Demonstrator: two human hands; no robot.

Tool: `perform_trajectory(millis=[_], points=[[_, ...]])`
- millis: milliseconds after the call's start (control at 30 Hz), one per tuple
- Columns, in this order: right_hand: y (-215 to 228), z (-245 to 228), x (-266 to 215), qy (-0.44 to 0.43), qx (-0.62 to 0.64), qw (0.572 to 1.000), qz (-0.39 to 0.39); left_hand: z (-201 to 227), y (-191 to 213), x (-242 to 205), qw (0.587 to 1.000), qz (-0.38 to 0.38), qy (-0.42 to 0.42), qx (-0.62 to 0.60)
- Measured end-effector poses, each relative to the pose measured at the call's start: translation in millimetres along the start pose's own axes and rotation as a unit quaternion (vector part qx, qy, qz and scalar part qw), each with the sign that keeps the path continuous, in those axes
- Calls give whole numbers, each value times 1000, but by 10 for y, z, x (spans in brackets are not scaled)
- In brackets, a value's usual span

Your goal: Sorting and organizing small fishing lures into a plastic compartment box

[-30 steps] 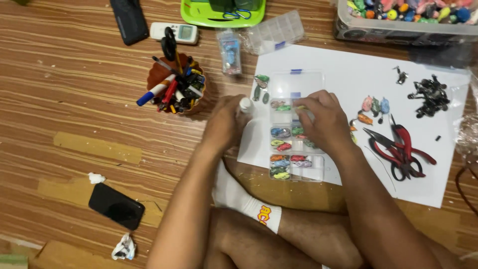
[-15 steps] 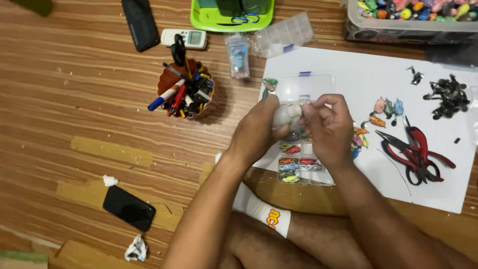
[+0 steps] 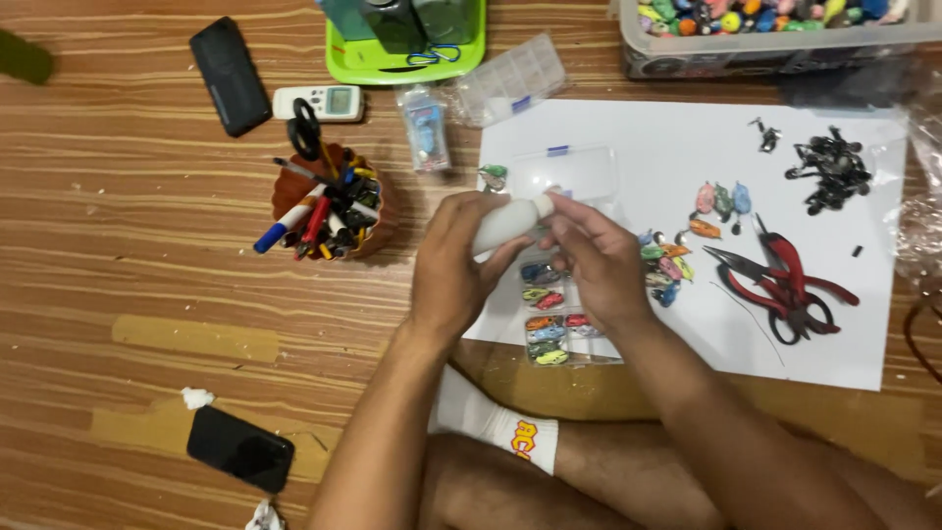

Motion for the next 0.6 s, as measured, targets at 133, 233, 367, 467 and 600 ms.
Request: perform_trajectory(millis=[133, 233, 367, 467, 600], points=[[17, 30, 13, -19, 24, 1000, 8, -91, -25, -23, 1000, -8, 12, -26], [11, 39, 29, -19, 21, 1000, -3, -81, -10, -19, 1000, -8, 8, -27], [-8, 30, 24, -29, 20, 999, -10, -91, 12, -9, 999, -9, 23, -28], [-2, 52, 22, -33, 23, 999, -9, -73, 20, 14, 999, -17, 31, -24], [6, 93, 38, -41, 30, 999, -11, -101, 7, 7, 998, -22, 46, -22]])
Point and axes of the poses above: each hand's wrist, its own x-axis towards the middle knuckle, its own y-axis out of the back of the hand, z = x × y, the point moved 10 cm from there along x, towards the middle knuckle, and after that the axes turned 7 degrees about -y, right-handed, at the moved point
